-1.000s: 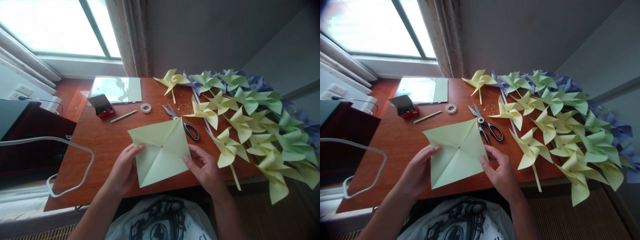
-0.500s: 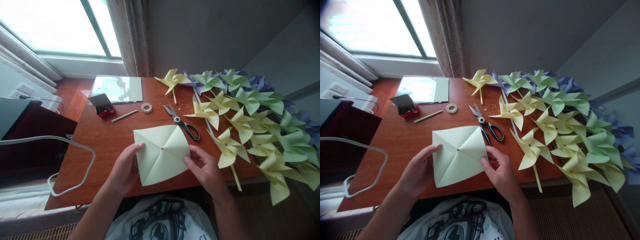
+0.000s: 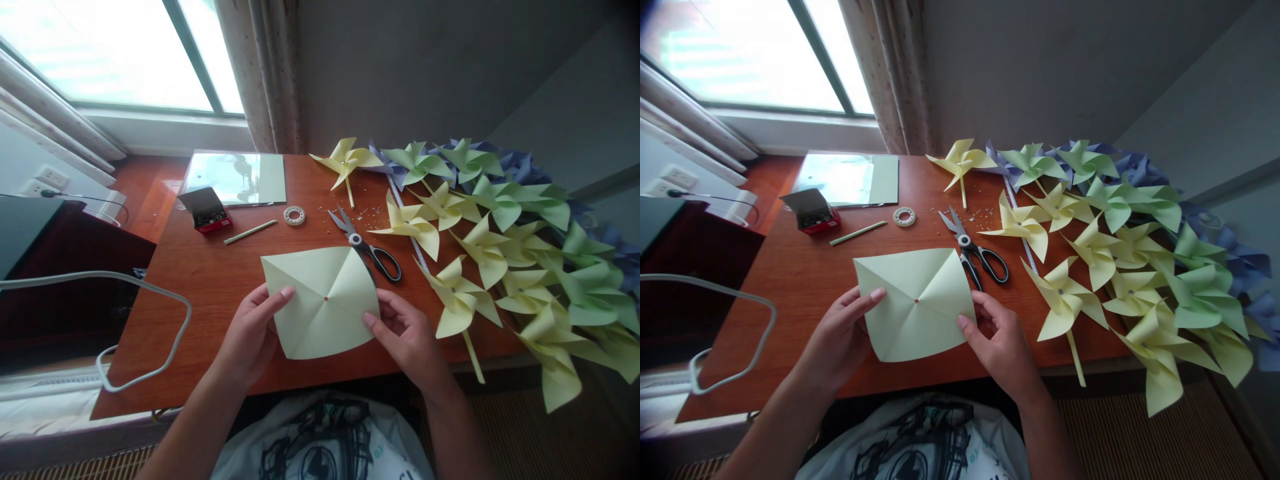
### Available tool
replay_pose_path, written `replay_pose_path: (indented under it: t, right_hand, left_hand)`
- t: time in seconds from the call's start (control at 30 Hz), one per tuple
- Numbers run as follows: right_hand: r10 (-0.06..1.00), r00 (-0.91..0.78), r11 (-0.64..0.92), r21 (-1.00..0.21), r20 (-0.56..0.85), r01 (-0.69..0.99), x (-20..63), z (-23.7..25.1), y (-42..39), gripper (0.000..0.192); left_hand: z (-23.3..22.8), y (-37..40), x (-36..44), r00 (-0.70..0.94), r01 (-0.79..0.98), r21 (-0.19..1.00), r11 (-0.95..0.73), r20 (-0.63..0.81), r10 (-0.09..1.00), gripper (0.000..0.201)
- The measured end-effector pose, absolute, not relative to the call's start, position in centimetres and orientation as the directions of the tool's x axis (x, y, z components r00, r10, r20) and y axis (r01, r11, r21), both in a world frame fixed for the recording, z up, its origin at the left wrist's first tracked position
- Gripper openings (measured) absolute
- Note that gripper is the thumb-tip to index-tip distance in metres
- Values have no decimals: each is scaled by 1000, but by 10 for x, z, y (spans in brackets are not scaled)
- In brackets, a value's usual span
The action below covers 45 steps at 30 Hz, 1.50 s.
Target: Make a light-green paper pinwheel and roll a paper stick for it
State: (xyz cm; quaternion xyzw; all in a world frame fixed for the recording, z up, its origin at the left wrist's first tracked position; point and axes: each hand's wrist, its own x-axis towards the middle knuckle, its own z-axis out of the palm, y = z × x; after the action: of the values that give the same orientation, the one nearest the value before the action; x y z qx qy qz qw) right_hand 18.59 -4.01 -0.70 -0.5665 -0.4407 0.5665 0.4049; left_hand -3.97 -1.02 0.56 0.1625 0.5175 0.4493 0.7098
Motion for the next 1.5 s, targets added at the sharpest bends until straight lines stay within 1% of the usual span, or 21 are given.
replay_pose_path:
  t: [0.1,0.27,0.43,0.6,0.73,0.97,1.1,1.2,1.27,1.33,1.4,1.5]
  right_hand:
    - [961,0,-276,-960,-276,46,185,-8,-40,37]
    - [960,-11,-278,-960,-279,33,184,-8,-41,36]
    - [963,3,-271,-962,-271,29,185,-10,-41,36]
    - [958,96,-268,-963,-270,-31,187,-14,-40,38]
    - [955,118,-265,-961,-273,-80,187,-15,-39,38]
    - [954,108,-274,-960,-279,-56,186,-14,-40,36]
    - [958,108,-262,-963,-267,-56,187,-13,-40,34]
    - [966,84,-239,-968,-245,-70,190,-12,-40,31]
    - [972,65,-224,-972,-228,-65,192,-11,-39,30]
    - [975,66,-208,-977,-211,-51,193,-12,-37,31]
    - [977,90,-191,-980,-195,-56,194,-13,-33,35]
    - [974,163,-139,-985,-155,-104,193,-16,-24,42]
  left_hand:
    - [4,-10,-40,52,-474,704,529,-577,815,42]
    - [0,-8,-40,47,-476,710,519,-569,821,37]
    - [0,-7,-40,38,-460,722,517,-566,824,39]
    - [2,-8,-41,55,-462,728,506,-546,836,40]
    - [3,-8,-42,63,-477,724,498,-537,841,40]
    - [4,-8,-42,74,-491,715,497,-535,842,33]
    - [6,-6,-46,62,-475,746,467,-501,863,27]
    - [8,-2,-56,29,-425,803,418,-449,893,23]
    - [10,0,-65,43,-345,838,423,-437,899,25]
    - [11,0,-74,105,-240,851,468,-457,883,25]
    - [11,0,-81,183,-157,846,510,-483,856,34]
    - [11,-2,-85,309,-130,824,552,-496,812,41]
